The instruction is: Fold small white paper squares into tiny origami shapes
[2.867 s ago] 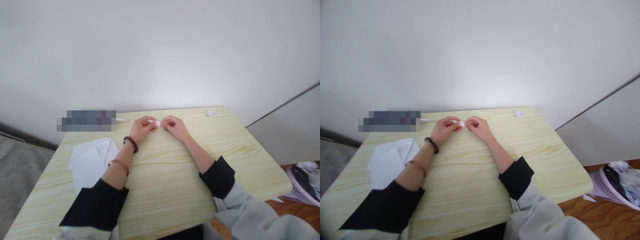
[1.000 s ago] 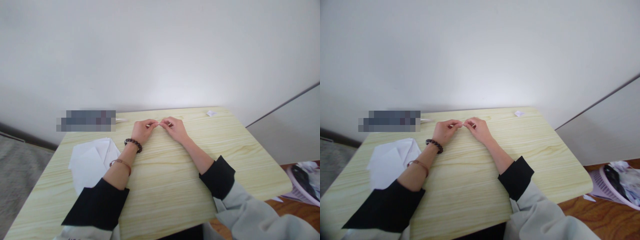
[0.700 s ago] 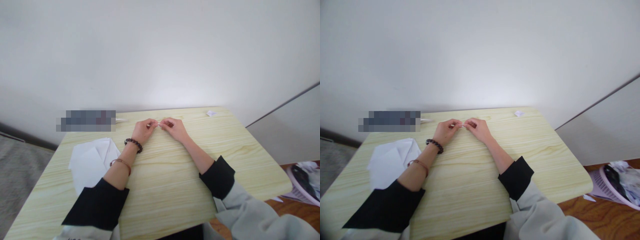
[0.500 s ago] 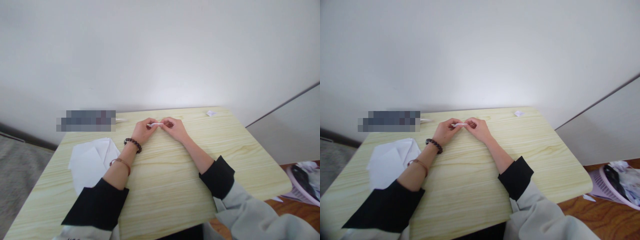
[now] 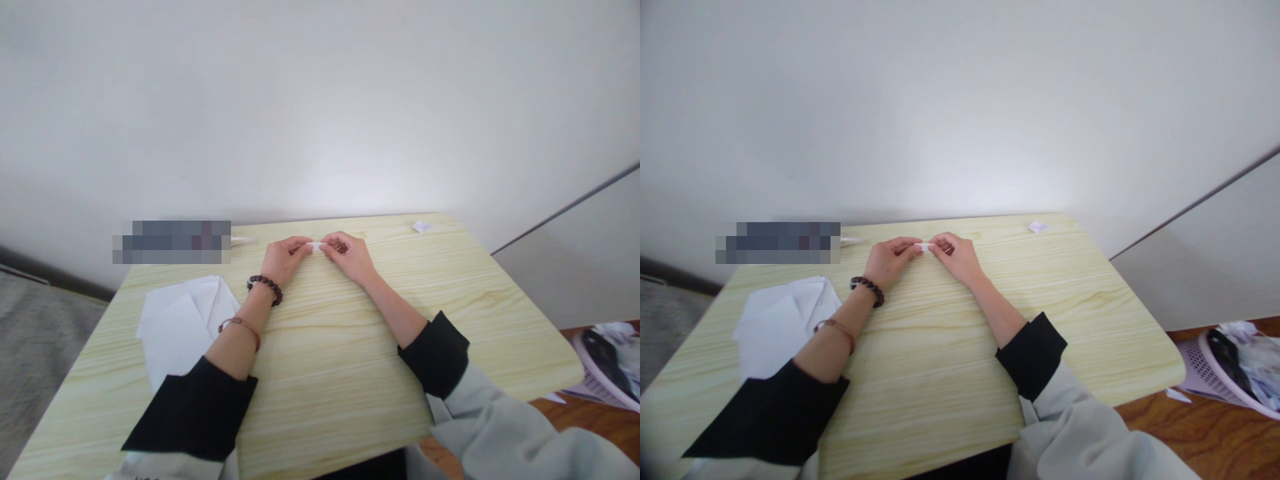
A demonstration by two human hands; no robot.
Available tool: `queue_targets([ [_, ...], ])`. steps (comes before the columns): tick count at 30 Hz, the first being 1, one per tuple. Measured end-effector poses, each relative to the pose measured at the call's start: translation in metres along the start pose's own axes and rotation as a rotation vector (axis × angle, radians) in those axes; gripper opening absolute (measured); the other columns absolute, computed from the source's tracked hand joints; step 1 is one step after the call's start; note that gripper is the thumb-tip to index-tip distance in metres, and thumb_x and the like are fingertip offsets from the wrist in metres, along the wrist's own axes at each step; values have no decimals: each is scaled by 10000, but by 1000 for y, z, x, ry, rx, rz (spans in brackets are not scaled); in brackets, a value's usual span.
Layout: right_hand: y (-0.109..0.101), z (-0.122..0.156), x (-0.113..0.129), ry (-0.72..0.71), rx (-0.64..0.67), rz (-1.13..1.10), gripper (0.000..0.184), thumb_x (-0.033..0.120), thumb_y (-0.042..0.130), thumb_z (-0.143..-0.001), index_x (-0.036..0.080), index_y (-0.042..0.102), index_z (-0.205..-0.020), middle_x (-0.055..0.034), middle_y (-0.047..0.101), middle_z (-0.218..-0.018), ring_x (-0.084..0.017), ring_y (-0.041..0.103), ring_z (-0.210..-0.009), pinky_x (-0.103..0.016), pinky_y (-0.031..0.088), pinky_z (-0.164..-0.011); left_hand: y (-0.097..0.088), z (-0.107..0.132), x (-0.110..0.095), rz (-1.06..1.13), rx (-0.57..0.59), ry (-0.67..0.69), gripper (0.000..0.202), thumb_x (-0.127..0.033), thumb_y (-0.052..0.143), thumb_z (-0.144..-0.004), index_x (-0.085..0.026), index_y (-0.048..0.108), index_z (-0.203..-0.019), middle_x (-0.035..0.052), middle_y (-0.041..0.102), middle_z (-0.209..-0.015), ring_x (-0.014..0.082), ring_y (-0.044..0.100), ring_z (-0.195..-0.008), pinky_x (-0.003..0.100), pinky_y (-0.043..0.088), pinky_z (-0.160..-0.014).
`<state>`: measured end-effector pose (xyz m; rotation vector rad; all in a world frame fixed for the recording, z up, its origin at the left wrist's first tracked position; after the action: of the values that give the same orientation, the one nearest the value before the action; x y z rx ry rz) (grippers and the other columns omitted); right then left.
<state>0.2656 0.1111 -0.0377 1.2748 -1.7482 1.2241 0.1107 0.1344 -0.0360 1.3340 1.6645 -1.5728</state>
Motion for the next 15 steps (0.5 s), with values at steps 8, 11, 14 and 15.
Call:
queue_targets([
  [8,0,0,-2,85,-19,-134,264,418,657,-735,163,647,-800,9,617,-579,-95,554,-481,-224,483,-503,2,1,1,77,-4,2,283,-394,606,-770,-144,687,-876,62,729,-751,168,667,-657,271,521,-628],
  [11,0,0,-6,155,-29,-187,293,441,682,-697,165,637,-786,1,625,-590,-103,570,-479,-223,494,-464,1,0,1,98,-11,6,305,-403,619,-756,-155,669,-925,55,728,-782,166,658,-668,262,513,-603],
  [14,-1,0,-9,191,-34,-204,287,432,693,-681,167,633,-775,-10,637,-616,-116,593,-509,-218,500,-443,0,0,-4,49,-8,49,292,-369,643,-729,-179,662,-950,40,724,-846,169,656,-761,257,511,-658],
  [15,-1,0,-9,193,-36,-209,282,426,693,-681,167,632,-774,-12,640,-622,-119,598,-517,-216,500,-439,0,1,-7,23,-1,65,277,-353,647,-721,-184,667,-938,37,720,-870,172,652,-803,254,508,-677],
])
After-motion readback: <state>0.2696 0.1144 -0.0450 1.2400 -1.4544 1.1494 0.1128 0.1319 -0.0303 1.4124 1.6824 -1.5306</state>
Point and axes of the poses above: each hand's wrist, its own z-axis away from the middle knuckle, its own y-axis out of the palm, x = y × z, the point moved 7 cm from there along -z, towards the middle knuckle
